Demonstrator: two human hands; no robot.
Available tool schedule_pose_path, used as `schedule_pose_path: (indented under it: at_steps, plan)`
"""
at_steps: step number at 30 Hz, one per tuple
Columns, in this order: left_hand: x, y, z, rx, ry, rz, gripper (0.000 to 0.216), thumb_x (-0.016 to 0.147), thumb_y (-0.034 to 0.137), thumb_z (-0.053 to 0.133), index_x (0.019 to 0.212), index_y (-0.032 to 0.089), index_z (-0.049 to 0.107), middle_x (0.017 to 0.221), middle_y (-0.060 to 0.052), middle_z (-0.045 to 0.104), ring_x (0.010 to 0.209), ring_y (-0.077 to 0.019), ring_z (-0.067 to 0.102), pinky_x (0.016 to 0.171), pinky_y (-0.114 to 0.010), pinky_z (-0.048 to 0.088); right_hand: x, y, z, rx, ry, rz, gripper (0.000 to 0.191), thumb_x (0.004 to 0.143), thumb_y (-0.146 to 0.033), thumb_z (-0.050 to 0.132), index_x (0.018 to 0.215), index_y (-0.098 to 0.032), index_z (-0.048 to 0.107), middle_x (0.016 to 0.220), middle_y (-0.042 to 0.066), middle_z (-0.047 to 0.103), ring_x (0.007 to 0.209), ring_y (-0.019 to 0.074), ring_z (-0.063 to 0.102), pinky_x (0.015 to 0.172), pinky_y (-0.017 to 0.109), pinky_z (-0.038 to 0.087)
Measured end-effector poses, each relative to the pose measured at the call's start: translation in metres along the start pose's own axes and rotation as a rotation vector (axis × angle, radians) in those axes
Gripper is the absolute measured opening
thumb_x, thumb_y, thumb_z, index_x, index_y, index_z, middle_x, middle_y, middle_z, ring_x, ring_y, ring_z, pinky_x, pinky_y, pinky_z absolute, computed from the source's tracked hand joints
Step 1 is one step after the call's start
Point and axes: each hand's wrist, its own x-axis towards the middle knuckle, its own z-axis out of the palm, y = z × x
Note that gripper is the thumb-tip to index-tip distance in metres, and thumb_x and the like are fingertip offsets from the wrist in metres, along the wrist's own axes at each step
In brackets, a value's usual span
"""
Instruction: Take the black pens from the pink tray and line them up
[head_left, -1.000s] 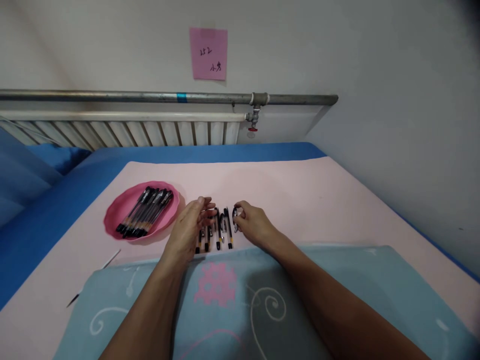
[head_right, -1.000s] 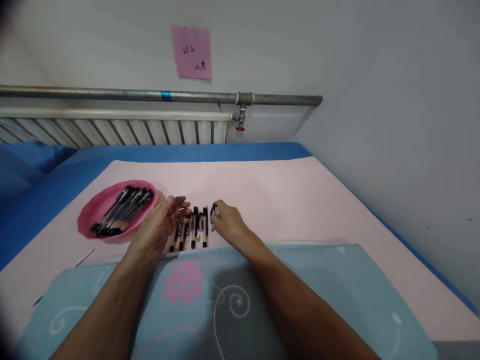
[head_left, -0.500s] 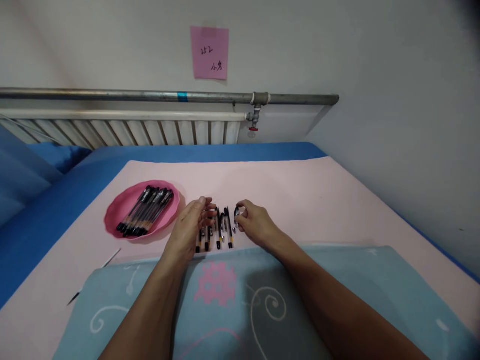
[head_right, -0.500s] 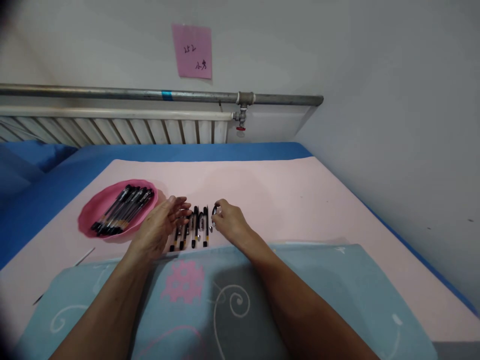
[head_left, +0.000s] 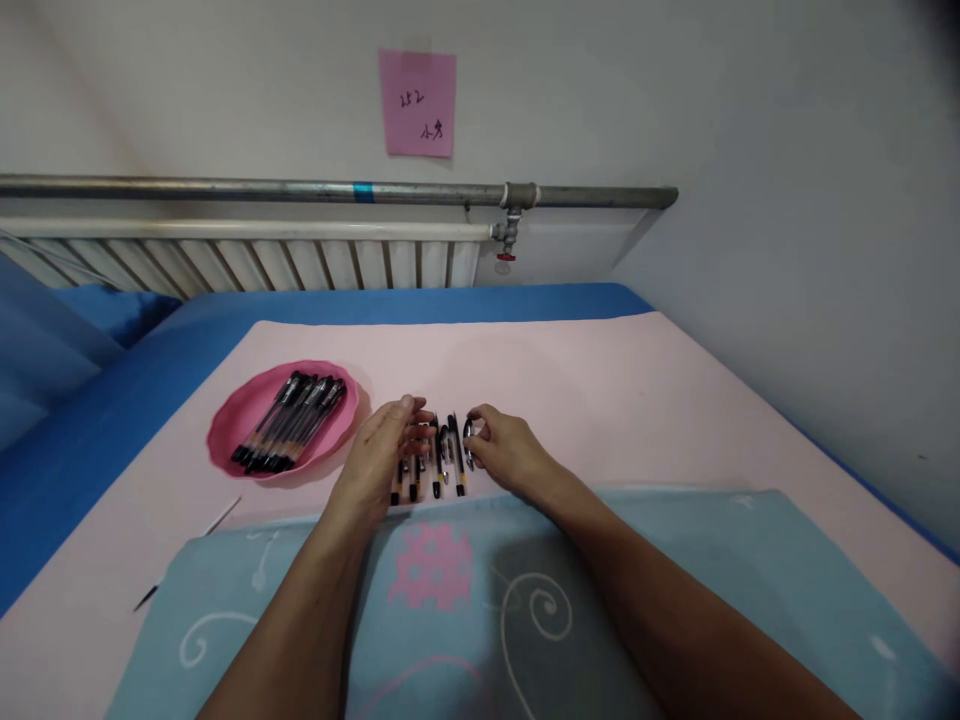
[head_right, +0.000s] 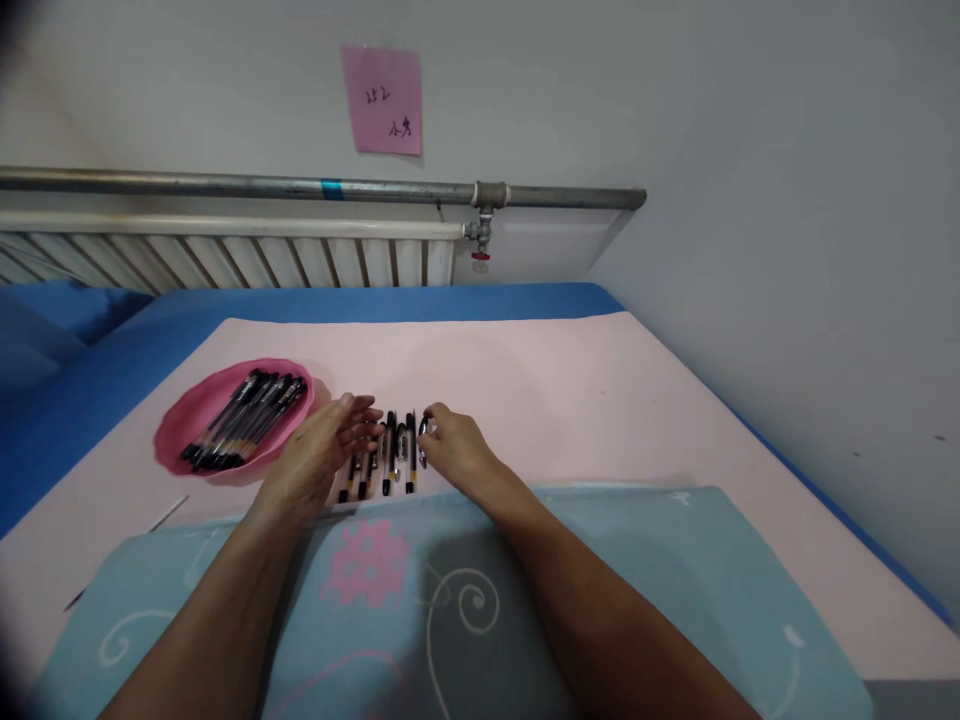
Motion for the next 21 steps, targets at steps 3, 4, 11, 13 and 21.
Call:
schedule_pose_path:
  at_steps: [3,4,11,13,21]
  plan:
    - [0.0,0.0,0.0,0.02,-0.003,0.004,0.042,0.072,0.048,0.054,0.094,0.012,0.059,0.092,-0.01,0.061,0.075,-0.0164,0.059,0.064,-0.028,0.045,-0.001,-0.001,-0.001,0.019,-0.011,-0.01,0.031,0.076,-0.018,0.049,0.106,-0.016,0.056,0.064,0.001,0.062,0.059,0.0122,0.055,0.058,0.021,0.038]
    - [0.0,0.0,0.0,0.025,-0.006,0.006,0.042,0.073,0.048,0.054,0.094,0.012,0.059,0.092,-0.01,0.061,0.075,-0.0164,0.059,0.064,-0.028,0.045,-0.002,-0.001,-0.002,0.029,-0.015,-0.009,0.03,0.077,-0.019,0.048,0.106,-0.016,0.055,0.063,0.001,0.061,0.059,0.012,0.055,0.058,0.02,0.039]
    - [0.002,0.0,-0.005,0.016,0.001,0.013,0.043,0.073,0.048,0.053,0.095,0.011,0.058,0.091,-0.01,0.06,0.074,-0.0164,0.059,0.062,-0.027,0.044,-0.009,-0.009,-0.012,0.071,-0.13,0.131,0.029,0.08,-0.018,0.043,0.107,-0.015,0.052,0.051,-0.001,0.056,0.036,0.0068,0.043,0.04,0.018,0.033]
    - [0.003,0.0,-0.006,-0.001,0.008,0.006,0.044,0.072,0.048,0.054,0.095,0.011,0.058,0.09,-0.01,0.06,0.073,-0.0158,0.058,0.061,-0.027,0.044,-0.011,-0.011,-0.013,0.121,-0.18,0.164,0.029,0.08,-0.017,0.043,0.108,-0.015,0.05,0.051,-0.002,0.055,0.032,0.0056,0.04,0.036,0.017,0.031]
    - [0.003,0.002,-0.006,0.006,0.025,0.007,0.045,0.07,0.048,0.056,0.094,0.01,0.058,0.087,-0.01,0.061,0.068,-0.0145,0.058,0.058,-0.026,0.044,-0.013,-0.017,-0.014,0.236,-0.212,0.207,0.02,0.08,-0.016,0.044,0.099,-0.015,0.051,0.053,-0.002,0.055,0.034,0.0049,0.044,0.033,0.014,0.035]
